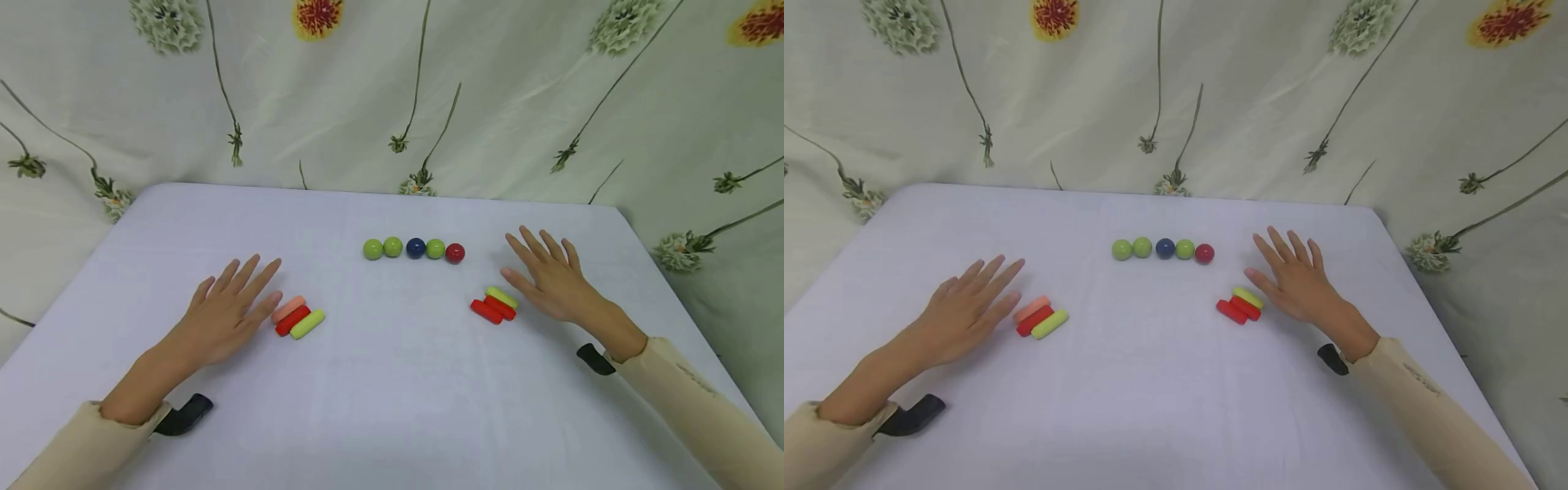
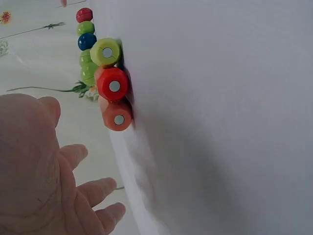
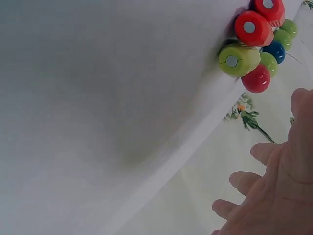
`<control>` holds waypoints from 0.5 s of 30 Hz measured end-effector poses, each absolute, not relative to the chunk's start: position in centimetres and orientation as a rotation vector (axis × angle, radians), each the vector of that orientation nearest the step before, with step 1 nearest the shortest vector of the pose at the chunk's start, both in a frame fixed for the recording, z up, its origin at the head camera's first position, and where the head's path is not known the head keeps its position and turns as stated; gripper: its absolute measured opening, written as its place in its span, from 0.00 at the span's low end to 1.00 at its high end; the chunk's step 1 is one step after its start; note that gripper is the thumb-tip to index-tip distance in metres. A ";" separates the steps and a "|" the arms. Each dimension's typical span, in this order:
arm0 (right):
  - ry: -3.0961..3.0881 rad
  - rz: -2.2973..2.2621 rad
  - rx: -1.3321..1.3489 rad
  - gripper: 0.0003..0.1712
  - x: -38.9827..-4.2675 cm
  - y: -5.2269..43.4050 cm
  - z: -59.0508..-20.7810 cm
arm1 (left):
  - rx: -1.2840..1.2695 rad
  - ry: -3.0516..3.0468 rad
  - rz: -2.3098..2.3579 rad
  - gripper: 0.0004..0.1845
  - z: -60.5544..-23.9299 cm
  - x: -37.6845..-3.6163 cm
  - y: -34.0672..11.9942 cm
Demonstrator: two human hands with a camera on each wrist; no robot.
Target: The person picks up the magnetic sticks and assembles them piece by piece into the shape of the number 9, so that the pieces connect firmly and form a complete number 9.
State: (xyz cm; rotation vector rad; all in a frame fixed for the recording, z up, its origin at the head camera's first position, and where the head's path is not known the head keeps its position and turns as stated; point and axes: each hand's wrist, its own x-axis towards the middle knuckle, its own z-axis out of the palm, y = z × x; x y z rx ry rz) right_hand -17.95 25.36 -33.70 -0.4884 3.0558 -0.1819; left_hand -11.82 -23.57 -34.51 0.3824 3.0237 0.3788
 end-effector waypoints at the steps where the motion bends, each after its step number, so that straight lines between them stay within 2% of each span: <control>1: 3.054 -0.178 -0.494 0.41 -18.1 25.1 -33.7 | 0.401 3.006 0.417 0.34 -34.5 -11.9 -23.5; 9: 3.036 -0.152 -0.592 0.41 -19.5 23.5 -33.6 | 0.561 2.850 0.707 0.31 -34.5 -12.4 -23.2; 15: 3.013 -0.207 -0.672 0.41 -20.3 23.0 -33.5 | 0.578 2.756 0.877 0.31 -34.1 -12.8 -23.3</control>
